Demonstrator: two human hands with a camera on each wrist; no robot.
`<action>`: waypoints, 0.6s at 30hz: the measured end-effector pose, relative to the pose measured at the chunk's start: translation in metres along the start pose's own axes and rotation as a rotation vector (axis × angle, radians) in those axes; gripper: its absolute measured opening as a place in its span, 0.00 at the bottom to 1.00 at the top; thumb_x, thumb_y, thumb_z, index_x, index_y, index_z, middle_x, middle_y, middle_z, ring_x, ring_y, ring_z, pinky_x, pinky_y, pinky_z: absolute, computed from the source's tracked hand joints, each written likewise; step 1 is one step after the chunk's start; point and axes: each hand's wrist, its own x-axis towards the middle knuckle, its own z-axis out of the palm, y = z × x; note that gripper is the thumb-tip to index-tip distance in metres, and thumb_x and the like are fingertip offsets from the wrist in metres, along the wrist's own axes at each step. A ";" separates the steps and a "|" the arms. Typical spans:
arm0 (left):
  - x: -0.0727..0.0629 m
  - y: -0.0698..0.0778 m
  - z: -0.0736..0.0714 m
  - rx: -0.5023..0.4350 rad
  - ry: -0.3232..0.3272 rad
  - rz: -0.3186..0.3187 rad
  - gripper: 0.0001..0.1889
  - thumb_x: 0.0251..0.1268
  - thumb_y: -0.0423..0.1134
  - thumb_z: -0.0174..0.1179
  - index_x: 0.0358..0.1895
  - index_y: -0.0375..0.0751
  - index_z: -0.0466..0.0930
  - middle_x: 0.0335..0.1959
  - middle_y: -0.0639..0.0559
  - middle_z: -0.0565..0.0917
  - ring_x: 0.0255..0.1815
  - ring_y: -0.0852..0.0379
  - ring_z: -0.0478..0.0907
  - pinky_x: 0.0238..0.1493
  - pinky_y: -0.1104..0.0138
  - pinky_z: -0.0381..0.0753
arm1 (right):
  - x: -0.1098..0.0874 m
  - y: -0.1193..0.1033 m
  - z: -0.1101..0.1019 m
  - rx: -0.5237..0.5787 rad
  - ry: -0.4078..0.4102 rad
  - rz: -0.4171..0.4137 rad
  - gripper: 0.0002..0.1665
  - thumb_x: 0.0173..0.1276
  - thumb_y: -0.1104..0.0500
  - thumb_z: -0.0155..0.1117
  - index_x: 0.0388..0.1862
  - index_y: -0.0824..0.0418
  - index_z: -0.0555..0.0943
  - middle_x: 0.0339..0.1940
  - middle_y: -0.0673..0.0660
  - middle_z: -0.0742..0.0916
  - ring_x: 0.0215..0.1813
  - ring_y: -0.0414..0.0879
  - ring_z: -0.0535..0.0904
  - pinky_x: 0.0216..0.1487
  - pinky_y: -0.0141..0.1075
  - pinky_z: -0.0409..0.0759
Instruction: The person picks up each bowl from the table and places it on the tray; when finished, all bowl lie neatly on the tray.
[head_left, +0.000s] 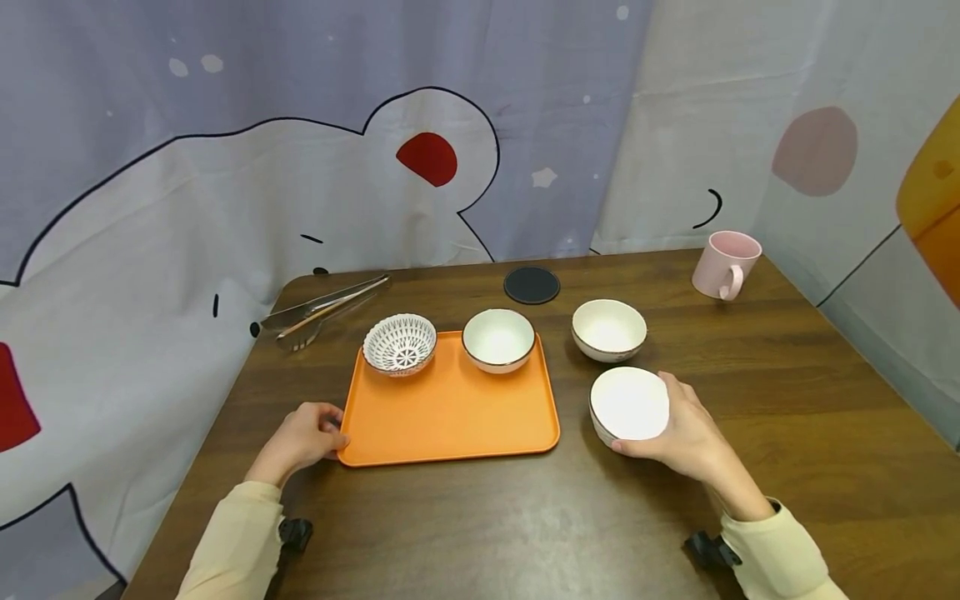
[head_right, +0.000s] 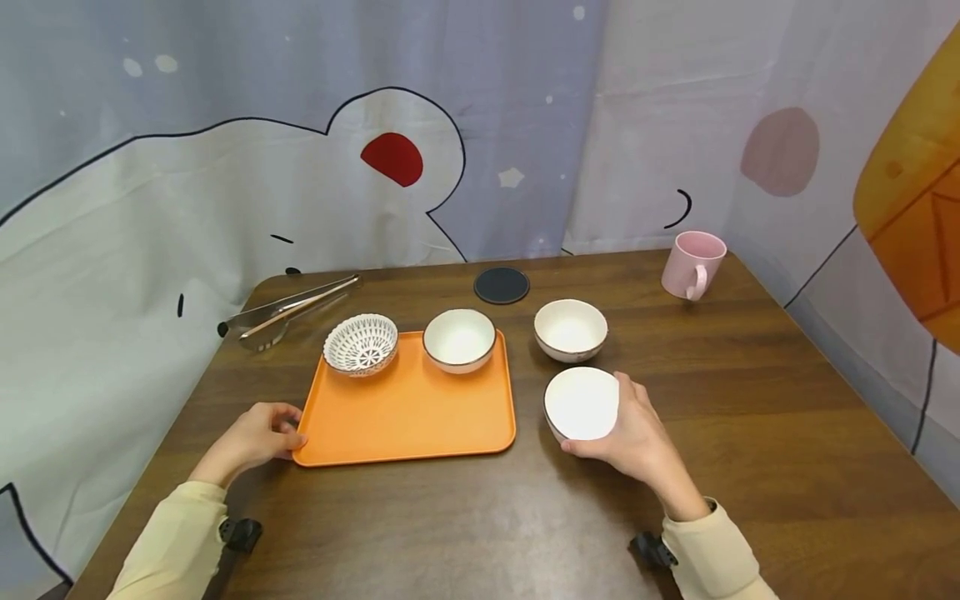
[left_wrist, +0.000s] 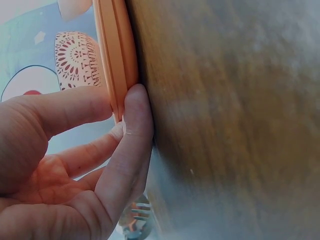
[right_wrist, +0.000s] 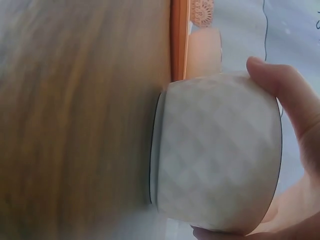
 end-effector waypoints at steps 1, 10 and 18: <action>0.000 0.000 0.000 -0.001 0.000 -0.001 0.18 0.58 0.28 0.63 0.51 0.23 0.74 0.31 0.42 0.79 0.27 0.56 0.80 0.34 0.61 0.87 | 0.000 0.000 0.001 -0.001 0.006 -0.001 0.73 0.39 0.37 0.82 0.72 0.74 0.53 0.62 0.76 0.69 0.58 0.70 0.72 0.53 0.63 0.75; 0.000 0.000 0.000 -0.004 0.001 -0.003 0.18 0.58 0.28 0.63 0.51 0.23 0.74 0.31 0.42 0.78 0.27 0.56 0.80 0.34 0.61 0.86 | 0.001 0.000 0.003 0.011 0.029 -0.005 0.72 0.37 0.38 0.83 0.71 0.72 0.55 0.60 0.74 0.70 0.57 0.69 0.73 0.52 0.62 0.76; 0.000 0.000 0.000 -0.006 0.002 -0.007 0.19 0.58 0.28 0.64 0.51 0.23 0.73 0.32 0.42 0.79 0.28 0.55 0.80 0.34 0.61 0.87 | 0.003 -0.008 0.004 0.023 0.052 -0.030 0.71 0.36 0.38 0.84 0.71 0.70 0.57 0.61 0.72 0.70 0.57 0.68 0.73 0.53 0.62 0.75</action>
